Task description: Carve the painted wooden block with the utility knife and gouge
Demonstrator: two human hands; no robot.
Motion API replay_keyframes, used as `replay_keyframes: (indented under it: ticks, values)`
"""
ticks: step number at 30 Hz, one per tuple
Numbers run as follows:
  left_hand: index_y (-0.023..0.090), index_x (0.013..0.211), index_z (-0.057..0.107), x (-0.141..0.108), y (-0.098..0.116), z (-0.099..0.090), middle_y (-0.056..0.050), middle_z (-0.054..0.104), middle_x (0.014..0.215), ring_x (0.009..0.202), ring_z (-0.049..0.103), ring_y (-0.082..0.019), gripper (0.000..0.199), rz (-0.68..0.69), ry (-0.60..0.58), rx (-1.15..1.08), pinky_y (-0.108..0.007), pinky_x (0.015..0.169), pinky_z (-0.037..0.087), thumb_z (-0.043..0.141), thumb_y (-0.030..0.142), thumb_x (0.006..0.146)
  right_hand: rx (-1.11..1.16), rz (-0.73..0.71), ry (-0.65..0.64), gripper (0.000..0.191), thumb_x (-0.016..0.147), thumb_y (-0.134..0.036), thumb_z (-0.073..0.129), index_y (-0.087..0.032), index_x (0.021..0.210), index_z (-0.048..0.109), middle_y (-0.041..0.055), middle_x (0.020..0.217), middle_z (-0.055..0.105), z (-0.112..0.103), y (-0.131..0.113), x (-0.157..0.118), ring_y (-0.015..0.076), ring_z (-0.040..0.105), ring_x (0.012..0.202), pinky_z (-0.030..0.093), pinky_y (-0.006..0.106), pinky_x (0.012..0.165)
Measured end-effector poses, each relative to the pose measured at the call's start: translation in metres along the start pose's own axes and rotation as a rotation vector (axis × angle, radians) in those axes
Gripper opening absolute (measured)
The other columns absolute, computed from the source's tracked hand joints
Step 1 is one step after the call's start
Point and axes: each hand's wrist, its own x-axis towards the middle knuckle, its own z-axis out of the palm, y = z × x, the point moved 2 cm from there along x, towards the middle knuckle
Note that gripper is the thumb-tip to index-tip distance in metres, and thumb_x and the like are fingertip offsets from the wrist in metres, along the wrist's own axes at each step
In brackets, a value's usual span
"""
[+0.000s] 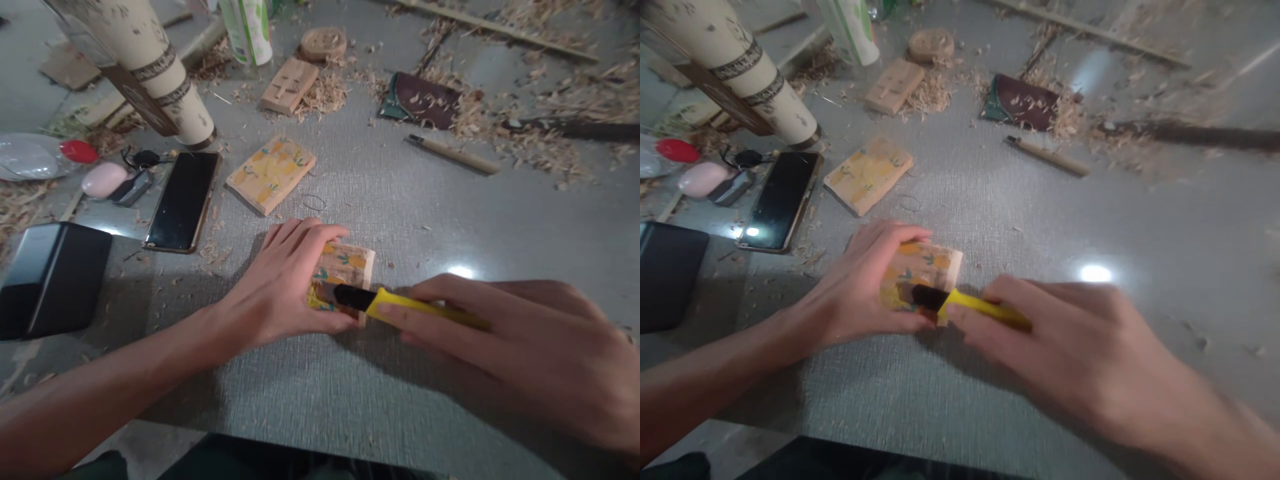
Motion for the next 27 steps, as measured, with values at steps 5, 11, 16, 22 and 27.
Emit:
replay_keyframes:
  ticks: [5,11,16,22,27]
  values:
    - [0.017,0.139,0.055,-0.004,0.005,-0.008,-0.016,0.066,0.139,0.13,0.062,-0.033,0.059,0.088,0.054,-0.043,-0.051,0.11,0.049,0.08,0.036,0.089,-0.111,0.064,0.155,0.033,0.117,-0.037,0.043,-0.035,0.121,0.076,-0.0028,0.101,0.075,-0.006,0.018,0.002,0.0098,0.062,0.058,0.039,0.034,0.051]
    - [0.017,0.131,0.058,-0.006,-0.001,-0.012,-0.012,0.068,0.134,0.128,0.064,-0.026,0.036,0.11,0.081,-0.128,-0.044,0.109,0.049,0.061,0.012,0.095,-0.096,0.034,0.124,0.032,0.117,-0.036,0.043,-0.035,0.123,0.075,-0.0023,0.106,0.077,-0.006,0.023,0.001,0.0096,0.064,0.06,0.04,0.033,0.051]
    - [0.019,0.137,0.057,-0.006,-0.003,-0.013,-0.009,0.067,0.138,0.133,0.062,-0.024,0.043,0.105,0.074,-0.166,-0.042,0.114,0.047,0.056,0.006,0.095,-0.016,-0.046,-0.005,0.034,0.117,-0.036,0.04,-0.035,0.137,0.068,0.0001,0.113,0.075,0.002,0.024,-0.005,0.0118,0.065,0.064,0.04,0.034,0.051]
    - [0.019,0.134,0.061,-0.006,-0.003,-0.015,-0.008,0.07,0.137,0.134,0.064,-0.021,0.039,0.06,0.137,-0.123,-0.039,0.115,0.048,0.048,0.003,0.101,-0.01,-0.025,-0.009,0.037,0.117,-0.038,0.038,-0.038,0.141,0.066,-0.0023,0.114,0.077,0.004,0.023,-0.003,0.0116,0.066,0.065,0.038,0.035,0.049]
    - [0.023,0.123,0.069,-0.005,-0.003,-0.018,-0.004,0.078,0.124,0.118,0.071,-0.022,0.028,-0.028,0.306,0.016,-0.042,0.105,0.053,0.048,0.011,0.107,0.032,0.034,-0.023,0.035,0.117,-0.038,0.038,-0.041,0.137,0.067,-0.0048,0.118,0.079,-0.002,0.02,-0.005,0.012,0.071,0.069,0.048,0.033,0.052]
